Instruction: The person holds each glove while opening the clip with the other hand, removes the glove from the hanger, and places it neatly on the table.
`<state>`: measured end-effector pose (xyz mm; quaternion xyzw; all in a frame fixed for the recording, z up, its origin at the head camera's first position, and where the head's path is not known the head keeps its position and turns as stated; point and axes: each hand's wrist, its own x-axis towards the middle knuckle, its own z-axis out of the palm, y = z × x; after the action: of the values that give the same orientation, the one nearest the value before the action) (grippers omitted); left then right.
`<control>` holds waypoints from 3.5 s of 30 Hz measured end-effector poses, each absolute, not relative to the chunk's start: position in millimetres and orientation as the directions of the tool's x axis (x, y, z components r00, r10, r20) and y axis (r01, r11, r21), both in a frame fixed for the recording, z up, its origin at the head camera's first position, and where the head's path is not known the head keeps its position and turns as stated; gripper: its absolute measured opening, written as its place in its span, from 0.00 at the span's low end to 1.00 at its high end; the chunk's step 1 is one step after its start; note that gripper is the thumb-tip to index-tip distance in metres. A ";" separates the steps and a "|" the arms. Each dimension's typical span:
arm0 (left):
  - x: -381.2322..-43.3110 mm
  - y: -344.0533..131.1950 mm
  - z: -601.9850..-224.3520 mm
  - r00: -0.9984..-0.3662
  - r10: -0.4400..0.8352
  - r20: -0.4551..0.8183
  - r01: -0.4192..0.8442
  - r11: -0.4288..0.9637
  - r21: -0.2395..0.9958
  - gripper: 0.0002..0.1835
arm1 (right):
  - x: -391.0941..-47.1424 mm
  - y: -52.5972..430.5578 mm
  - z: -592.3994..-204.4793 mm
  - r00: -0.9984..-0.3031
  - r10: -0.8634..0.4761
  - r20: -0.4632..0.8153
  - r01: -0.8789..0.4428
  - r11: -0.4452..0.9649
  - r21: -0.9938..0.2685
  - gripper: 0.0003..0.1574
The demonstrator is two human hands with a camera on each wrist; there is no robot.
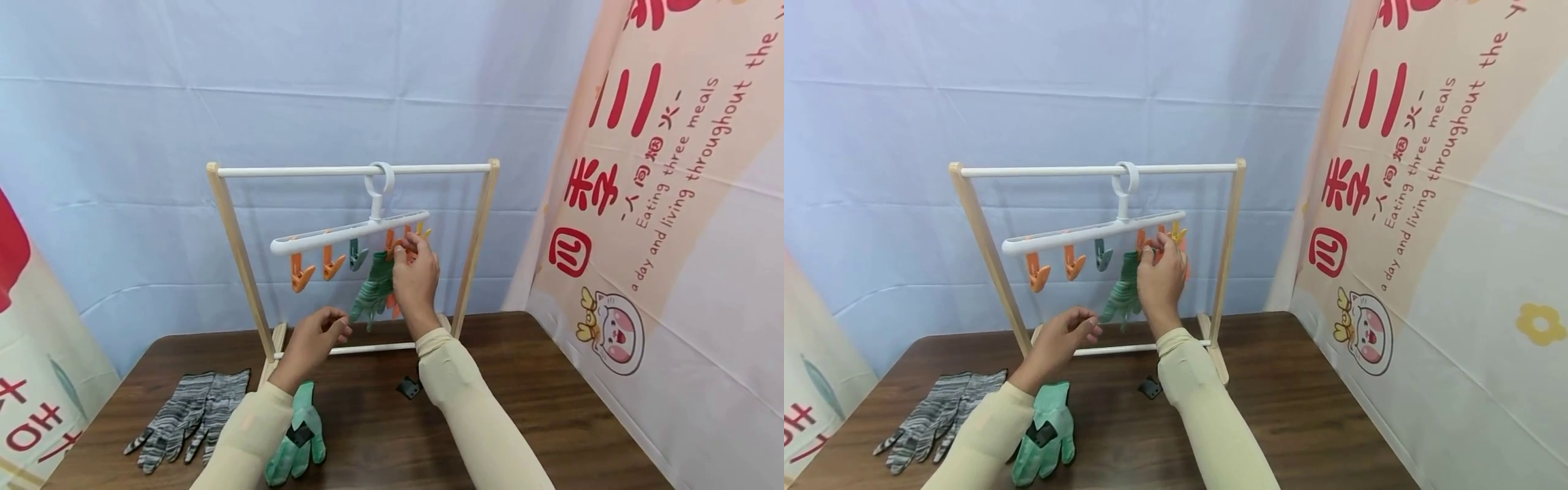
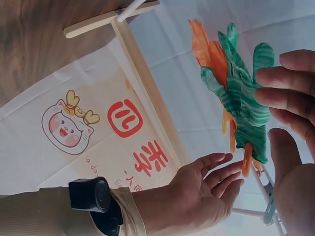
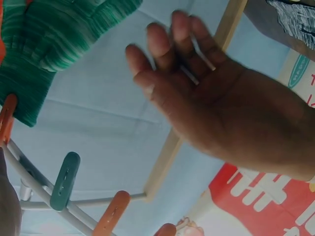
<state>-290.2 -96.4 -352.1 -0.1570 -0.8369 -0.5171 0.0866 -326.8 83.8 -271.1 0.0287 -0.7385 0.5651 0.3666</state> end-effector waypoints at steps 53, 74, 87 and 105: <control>-338.9 -41.9 -316.9 -0.920 0.089 0.382 0.379 0.447 0.810 0.16 | -313.8 85.7 -274.6 -0.741 0.295 0.603 -0.490 0.376 -0.787 0.22; -342.8 -39.6 -321.0 -0.923 0.057 0.380 0.364 0.451 0.815 0.08 | -313.1 83.3 -276.0 -0.816 0.230 0.531 -0.453 0.316 -0.833 0.25; -335.9 -41.5 -320.9 -0.911 0.061 0.407 0.394 0.413 0.821 0.08 | -312.1 87.5 -273.8 -0.825 0.196 0.530 -0.462 0.307 -0.832 0.25; -324.8 -47.1 -326.0 -0.910 0.081 0.408 0.407 0.373 0.834 0.07 | -314.6 87.9 -277.4 -0.802 0.277 0.530 -0.468 0.260 -0.845 0.21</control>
<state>-324.8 -47.1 -326.0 -0.1497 -0.8148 -0.5394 0.1510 -314.6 87.9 -277.4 0.0653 -0.7316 0.6047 0.3079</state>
